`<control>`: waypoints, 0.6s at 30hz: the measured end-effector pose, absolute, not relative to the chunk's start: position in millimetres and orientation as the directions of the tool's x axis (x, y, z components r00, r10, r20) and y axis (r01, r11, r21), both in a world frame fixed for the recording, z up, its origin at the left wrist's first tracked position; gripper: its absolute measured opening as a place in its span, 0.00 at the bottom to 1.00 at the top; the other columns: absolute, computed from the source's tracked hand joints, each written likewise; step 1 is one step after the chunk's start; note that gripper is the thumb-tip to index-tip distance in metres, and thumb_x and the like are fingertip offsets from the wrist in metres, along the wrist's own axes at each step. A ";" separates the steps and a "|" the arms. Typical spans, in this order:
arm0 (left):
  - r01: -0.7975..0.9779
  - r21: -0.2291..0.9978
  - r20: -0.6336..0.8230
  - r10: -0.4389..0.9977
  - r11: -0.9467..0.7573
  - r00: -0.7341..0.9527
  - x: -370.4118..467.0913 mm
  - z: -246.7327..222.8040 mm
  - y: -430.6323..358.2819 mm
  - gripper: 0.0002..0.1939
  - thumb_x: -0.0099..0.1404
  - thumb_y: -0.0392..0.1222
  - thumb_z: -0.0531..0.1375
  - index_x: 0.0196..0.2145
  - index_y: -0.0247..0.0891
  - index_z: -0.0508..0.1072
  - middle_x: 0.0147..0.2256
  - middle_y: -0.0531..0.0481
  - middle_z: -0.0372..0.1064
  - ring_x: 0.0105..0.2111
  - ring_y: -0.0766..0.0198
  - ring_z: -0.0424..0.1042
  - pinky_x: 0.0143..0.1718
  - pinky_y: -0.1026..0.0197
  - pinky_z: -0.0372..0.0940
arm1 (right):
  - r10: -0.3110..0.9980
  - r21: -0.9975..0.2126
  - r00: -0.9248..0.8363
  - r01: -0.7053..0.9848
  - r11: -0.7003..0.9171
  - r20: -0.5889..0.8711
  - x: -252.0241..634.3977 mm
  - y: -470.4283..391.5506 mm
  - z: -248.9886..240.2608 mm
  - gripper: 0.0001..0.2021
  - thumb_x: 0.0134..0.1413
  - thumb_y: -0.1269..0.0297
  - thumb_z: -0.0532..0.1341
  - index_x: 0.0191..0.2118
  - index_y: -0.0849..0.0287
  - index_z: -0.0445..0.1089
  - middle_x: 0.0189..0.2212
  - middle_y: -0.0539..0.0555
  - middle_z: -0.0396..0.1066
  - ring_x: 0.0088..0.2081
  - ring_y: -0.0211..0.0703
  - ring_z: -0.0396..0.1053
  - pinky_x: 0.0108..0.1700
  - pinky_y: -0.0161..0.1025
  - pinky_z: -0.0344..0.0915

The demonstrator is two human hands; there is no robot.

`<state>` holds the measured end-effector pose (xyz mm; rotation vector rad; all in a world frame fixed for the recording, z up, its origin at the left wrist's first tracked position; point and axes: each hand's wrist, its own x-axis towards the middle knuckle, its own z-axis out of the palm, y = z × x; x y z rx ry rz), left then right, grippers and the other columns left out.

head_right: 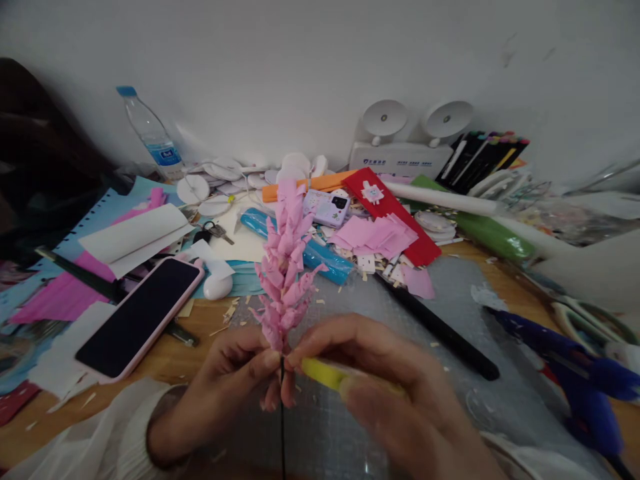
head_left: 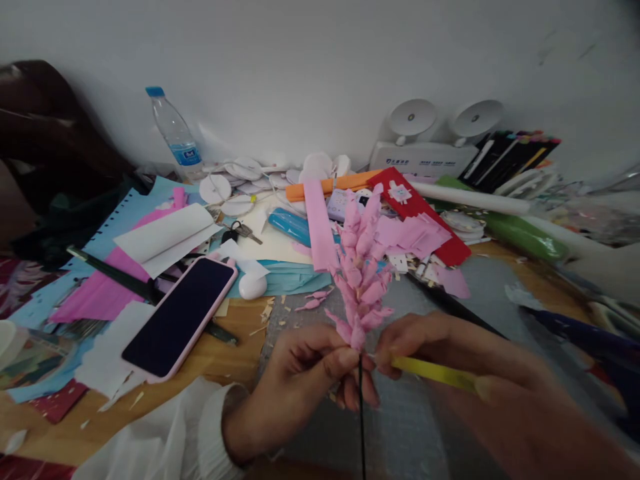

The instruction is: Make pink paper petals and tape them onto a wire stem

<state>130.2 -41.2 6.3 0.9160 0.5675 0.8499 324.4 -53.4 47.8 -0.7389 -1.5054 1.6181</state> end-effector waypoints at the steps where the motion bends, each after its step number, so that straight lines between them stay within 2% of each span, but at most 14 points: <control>1: -0.382 0.863 -0.075 0.831 0.331 0.551 130.0 6.3 -41.5 0.14 0.64 0.46 0.60 0.26 0.33 0.75 0.20 0.50 0.70 0.18 0.73 0.63 0.21 0.71 0.59 | 0.846 -0.986 -0.523 -0.167 0.022 0.108 323.4 -54.4 46.3 0.11 0.60 0.61 0.57 0.47 0.52 0.70 0.42 0.56 0.74 0.44 0.49 0.73 0.46 0.46 0.71; 5: -0.374 0.878 -0.071 0.855 0.298 0.514 129.6 8.2 -42.1 0.14 0.64 0.45 0.60 0.25 0.32 0.75 0.20 0.50 0.70 0.18 0.72 0.63 0.21 0.71 0.59 | 0.860 -0.974 -0.485 -0.221 0.054 0.158 317.6 -61.4 42.5 0.12 0.59 0.58 0.58 0.47 0.50 0.69 0.39 0.56 0.74 0.43 0.51 0.73 0.45 0.47 0.72; 11: -0.387 0.879 -0.067 0.877 0.278 0.477 131.4 9.2 -40.3 0.15 0.63 0.45 0.61 0.24 0.32 0.75 0.19 0.51 0.68 0.17 0.73 0.62 0.20 0.71 0.58 | 0.904 -0.987 -0.414 -0.152 0.046 0.106 311.6 -66.1 43.6 0.11 0.59 0.59 0.58 0.47 0.50 0.70 0.41 0.55 0.75 0.44 0.48 0.73 0.45 0.43 0.72; 18: -0.456 0.784 -0.102 0.811 0.422 0.576 127.9 1.8 -40.5 0.13 0.63 0.46 0.61 0.28 0.32 0.74 0.19 0.52 0.68 0.17 0.74 0.60 0.20 0.71 0.55 | 0.888 -0.962 -0.425 -0.266 0.061 0.174 311.7 -53.3 36.5 0.12 0.61 0.58 0.55 0.46 0.50 0.71 0.39 0.54 0.76 0.42 0.48 0.75 0.44 0.45 0.73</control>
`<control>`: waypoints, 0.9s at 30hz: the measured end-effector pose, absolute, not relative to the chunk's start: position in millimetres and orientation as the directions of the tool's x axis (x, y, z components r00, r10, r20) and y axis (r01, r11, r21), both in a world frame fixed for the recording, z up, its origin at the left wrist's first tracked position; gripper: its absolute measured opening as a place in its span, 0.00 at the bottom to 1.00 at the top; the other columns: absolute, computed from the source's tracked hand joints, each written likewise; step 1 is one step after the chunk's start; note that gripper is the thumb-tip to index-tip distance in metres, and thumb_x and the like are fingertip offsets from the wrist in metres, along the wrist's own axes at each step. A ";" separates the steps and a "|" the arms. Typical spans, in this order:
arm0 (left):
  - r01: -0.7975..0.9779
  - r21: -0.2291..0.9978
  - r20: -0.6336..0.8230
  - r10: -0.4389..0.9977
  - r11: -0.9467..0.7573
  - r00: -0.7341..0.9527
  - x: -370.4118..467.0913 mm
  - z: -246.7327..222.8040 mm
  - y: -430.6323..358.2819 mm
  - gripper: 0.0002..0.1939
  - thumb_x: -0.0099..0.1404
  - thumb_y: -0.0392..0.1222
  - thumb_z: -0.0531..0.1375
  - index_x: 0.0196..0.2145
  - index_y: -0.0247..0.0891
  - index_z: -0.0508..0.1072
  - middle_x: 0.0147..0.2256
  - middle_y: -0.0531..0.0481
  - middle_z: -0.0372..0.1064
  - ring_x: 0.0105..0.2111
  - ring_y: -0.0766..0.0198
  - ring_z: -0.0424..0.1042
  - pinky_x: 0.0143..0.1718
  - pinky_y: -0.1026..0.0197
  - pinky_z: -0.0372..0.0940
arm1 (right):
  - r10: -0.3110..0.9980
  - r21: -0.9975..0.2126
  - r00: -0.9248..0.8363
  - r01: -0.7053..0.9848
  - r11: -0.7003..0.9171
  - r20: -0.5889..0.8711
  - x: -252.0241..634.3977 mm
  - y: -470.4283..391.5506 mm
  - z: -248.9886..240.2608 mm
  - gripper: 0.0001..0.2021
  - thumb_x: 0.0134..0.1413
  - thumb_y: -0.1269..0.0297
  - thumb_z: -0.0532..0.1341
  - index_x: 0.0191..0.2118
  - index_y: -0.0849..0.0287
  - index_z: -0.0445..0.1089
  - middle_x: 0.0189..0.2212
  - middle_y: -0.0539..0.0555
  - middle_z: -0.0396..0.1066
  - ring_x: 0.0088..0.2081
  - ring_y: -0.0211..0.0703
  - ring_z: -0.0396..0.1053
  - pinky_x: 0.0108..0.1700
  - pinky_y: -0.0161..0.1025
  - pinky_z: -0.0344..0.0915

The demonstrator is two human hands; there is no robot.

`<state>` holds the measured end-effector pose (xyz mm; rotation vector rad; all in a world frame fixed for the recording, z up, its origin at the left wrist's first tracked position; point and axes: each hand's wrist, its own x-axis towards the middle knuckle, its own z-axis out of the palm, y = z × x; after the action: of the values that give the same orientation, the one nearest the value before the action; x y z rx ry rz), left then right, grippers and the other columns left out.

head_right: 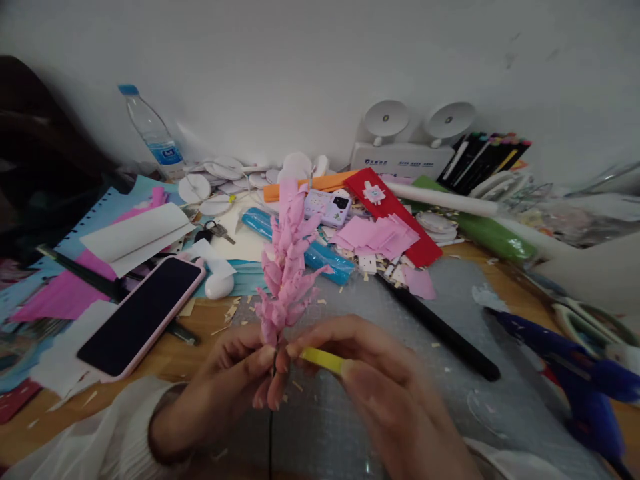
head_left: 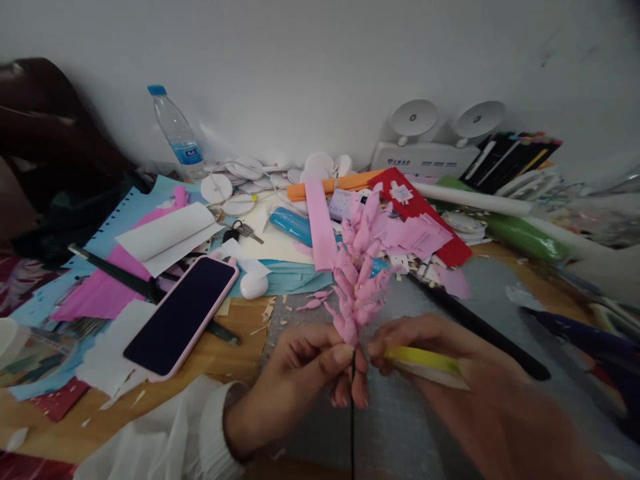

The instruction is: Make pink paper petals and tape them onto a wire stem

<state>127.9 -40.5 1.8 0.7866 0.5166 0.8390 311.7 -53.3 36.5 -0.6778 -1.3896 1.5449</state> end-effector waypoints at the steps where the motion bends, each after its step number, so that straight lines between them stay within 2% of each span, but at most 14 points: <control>1: -0.461 0.770 -0.103 0.799 0.441 0.592 127.5 1.1 -40.6 0.13 0.63 0.46 0.61 0.28 0.32 0.74 0.19 0.52 0.68 0.17 0.74 0.60 0.20 0.71 0.55 | 0.895 -0.965 -0.416 -0.258 0.055 0.163 312.2 -53.1 36.1 0.12 0.61 0.57 0.55 0.46 0.50 0.71 0.39 0.53 0.76 0.42 0.48 0.75 0.44 0.44 0.74; 9: -0.478 0.707 -0.108 0.748 0.521 0.655 124.8 2.0 -40.4 0.12 0.62 0.46 0.62 0.33 0.33 0.76 0.24 0.49 0.71 0.22 0.72 0.66 0.25 0.70 0.59 | 0.947 -0.979 -0.310 -0.201 0.024 0.087 316.0 -59.2 40.0 0.12 0.59 0.55 0.58 0.43 0.52 0.73 0.39 0.54 0.76 0.41 0.48 0.75 0.43 0.43 0.73; 15: -0.421 0.809 -0.059 0.770 0.410 0.636 126.4 0.5 -40.3 0.13 0.61 0.48 0.62 0.31 0.32 0.74 0.22 0.51 0.69 0.20 0.73 0.64 0.24 0.71 0.60 | 0.940 -0.974 -0.328 -0.226 0.020 0.095 318.9 -60.1 36.4 0.12 0.60 0.57 0.57 0.45 0.52 0.72 0.41 0.54 0.75 0.42 0.47 0.74 0.45 0.42 0.72; 20: -0.512 0.790 0.006 0.832 0.336 0.555 131.5 -4.4 -38.7 0.09 0.64 0.44 0.60 0.31 0.36 0.67 0.20 0.54 0.71 0.17 0.75 0.62 0.21 0.73 0.57 | 0.904 -0.968 -0.400 -0.245 0.055 0.152 314.2 -59.0 36.5 0.13 0.62 0.56 0.54 0.46 0.52 0.70 0.40 0.55 0.74 0.42 0.49 0.74 0.44 0.46 0.72; 23: -0.486 0.815 -0.010 0.845 0.317 0.535 133.1 -3.2 -37.3 0.10 0.64 0.44 0.60 0.31 0.35 0.68 0.20 0.53 0.70 0.17 0.75 0.61 0.21 0.73 0.56 | 0.899 -0.978 -0.396 -0.167 0.128 0.185 313.4 -60.4 37.4 0.11 0.63 0.59 0.53 0.47 0.50 0.68 0.42 0.54 0.74 0.43 0.46 0.74 0.44 0.42 0.73; 27: -0.411 0.855 -0.091 0.871 0.318 0.483 133.5 -0.6 -36.3 0.13 0.63 0.46 0.61 0.27 0.33 0.69 0.20 0.53 0.68 0.19 0.73 0.60 0.22 0.71 0.56 | 0.923 -0.968 -0.326 0.078 0.240 0.203 309.9 -64.4 43.9 0.11 0.61 0.67 0.54 0.47 0.50 0.67 0.42 0.53 0.74 0.45 0.45 0.73 0.42 0.37 0.74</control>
<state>133.5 -36.3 -0.6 0.8804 0.6187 0.9170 309.9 -64.4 43.9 -0.9506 -1.6289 1.2032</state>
